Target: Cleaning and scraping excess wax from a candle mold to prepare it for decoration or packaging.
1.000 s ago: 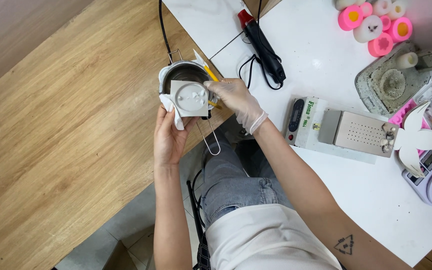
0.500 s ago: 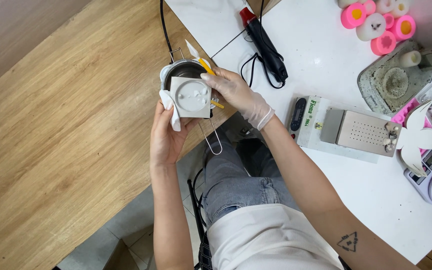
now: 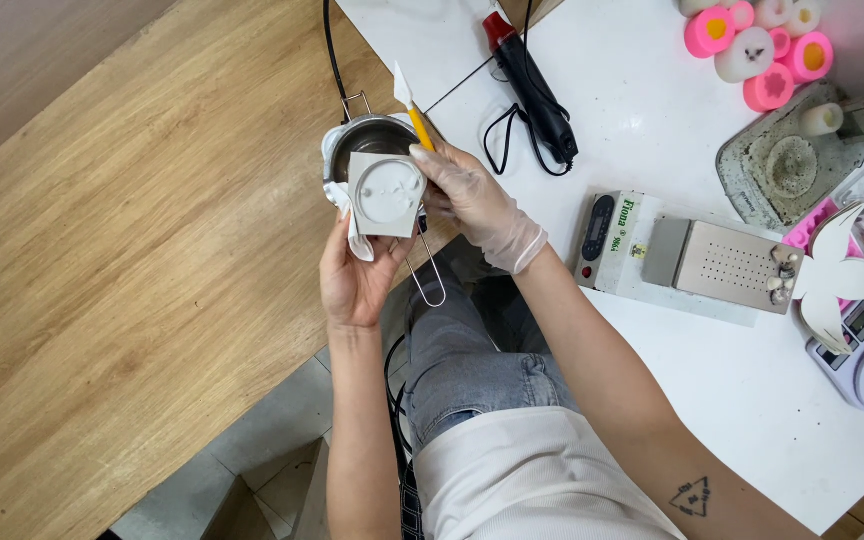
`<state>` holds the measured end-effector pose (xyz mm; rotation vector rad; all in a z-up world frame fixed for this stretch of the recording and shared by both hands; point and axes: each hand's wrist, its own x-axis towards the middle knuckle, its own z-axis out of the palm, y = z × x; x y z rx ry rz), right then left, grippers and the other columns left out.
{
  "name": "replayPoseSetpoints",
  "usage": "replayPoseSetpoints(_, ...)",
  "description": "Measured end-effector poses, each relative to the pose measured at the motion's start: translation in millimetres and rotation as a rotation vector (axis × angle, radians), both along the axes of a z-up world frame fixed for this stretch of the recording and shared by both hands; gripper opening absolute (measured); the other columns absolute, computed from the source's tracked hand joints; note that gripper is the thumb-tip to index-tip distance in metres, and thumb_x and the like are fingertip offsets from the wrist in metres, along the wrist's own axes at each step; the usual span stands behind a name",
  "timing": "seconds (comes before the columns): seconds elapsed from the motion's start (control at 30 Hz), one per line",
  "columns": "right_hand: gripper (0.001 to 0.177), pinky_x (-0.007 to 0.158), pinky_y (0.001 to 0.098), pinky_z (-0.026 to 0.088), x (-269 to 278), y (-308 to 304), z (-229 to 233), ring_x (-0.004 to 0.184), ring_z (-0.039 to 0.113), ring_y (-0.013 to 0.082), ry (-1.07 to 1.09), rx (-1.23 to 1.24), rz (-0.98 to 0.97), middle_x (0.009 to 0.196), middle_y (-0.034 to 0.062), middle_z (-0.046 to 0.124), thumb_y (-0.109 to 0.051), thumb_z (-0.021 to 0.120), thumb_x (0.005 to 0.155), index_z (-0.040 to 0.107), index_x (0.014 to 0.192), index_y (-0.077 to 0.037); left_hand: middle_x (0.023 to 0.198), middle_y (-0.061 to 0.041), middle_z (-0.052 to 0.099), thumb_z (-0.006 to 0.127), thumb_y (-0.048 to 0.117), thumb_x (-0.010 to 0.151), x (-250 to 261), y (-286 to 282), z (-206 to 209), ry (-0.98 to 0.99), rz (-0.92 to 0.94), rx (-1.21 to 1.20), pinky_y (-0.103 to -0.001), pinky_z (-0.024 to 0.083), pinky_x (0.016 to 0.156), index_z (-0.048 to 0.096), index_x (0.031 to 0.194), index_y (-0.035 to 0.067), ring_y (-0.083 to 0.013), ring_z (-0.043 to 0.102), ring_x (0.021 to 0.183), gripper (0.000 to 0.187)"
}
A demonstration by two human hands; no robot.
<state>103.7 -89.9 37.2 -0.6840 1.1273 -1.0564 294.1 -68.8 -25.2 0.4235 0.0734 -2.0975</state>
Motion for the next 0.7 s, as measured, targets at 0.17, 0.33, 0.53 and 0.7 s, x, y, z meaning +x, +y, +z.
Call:
replayPoseSetpoints(0.17, 0.03, 0.049, 0.0169, 0.033, 1.9, 3.0, -6.6, 0.057, 0.04, 0.0021, -0.059, 0.029, -0.043, 0.073, -0.007, 0.049, -0.038, 0.059, 0.106, 0.058, 0.103, -0.009, 0.154, -0.018, 0.049, 0.042, 0.025, 0.111, -2.9, 1.0, -1.1, 0.074, 0.006, 0.003, -0.06, 0.04, 0.119, 0.038, 0.153, 0.006, -0.0362, 0.049, 0.142, 0.046)
replayPoseSetpoints(0.33, 0.028, 0.05, 0.0168, 0.033, 2.3, 5.9, -11.0, 0.057, 0.04, 0.002, -0.131, 0.033, -0.065, 0.074, -0.0066, 0.049, -0.037, 0.059, 0.106, 0.058, 0.104, -0.009, 0.155, -0.018, 0.048, 0.041, 0.024, 0.112, -4.6, 2.0, 2.2, 0.123, 0.025, 0.034, -0.059, 0.038, 0.121, 0.038, 0.154, 0.005, -0.0354, 0.047, 0.144, 0.046)
replayPoseSetpoints(0.53, 0.028, 0.05, 0.0167, 0.034, 6.3, 7.4, -5.4, 0.057, 0.039, 0.0013, -0.196, 0.023, -0.075, 0.076, -0.0066, 0.05, -0.036, 0.057, 0.106, 0.059, 0.108, -0.008, 0.155, -0.018, 0.048, 0.04, 0.022, 0.112, -6.4, 4.1, 0.2, 0.118, 0.037, 0.036, -0.057, 0.039, 0.121, 0.038, 0.153, 0.005, -0.0353, 0.047, 0.144, 0.045)
replayPoseSetpoints(0.7, 0.028, 0.051, 0.0171, 0.035, 7.0, 9.1, -5.0, 0.057, 0.039, 0.0015, -0.242, 0.025, -0.093, 0.077, -0.0062, 0.051, -0.036, 0.057, 0.107, 0.058, 0.107, -0.008, 0.153, -0.02, 0.049, 0.04, 0.023, 0.113, -7.5, 4.1, 2.6, 0.094, 0.048, 0.029, -0.057, 0.042, 0.119, 0.038, 0.153, 0.004, -0.0361, 0.051, 0.141, 0.044)
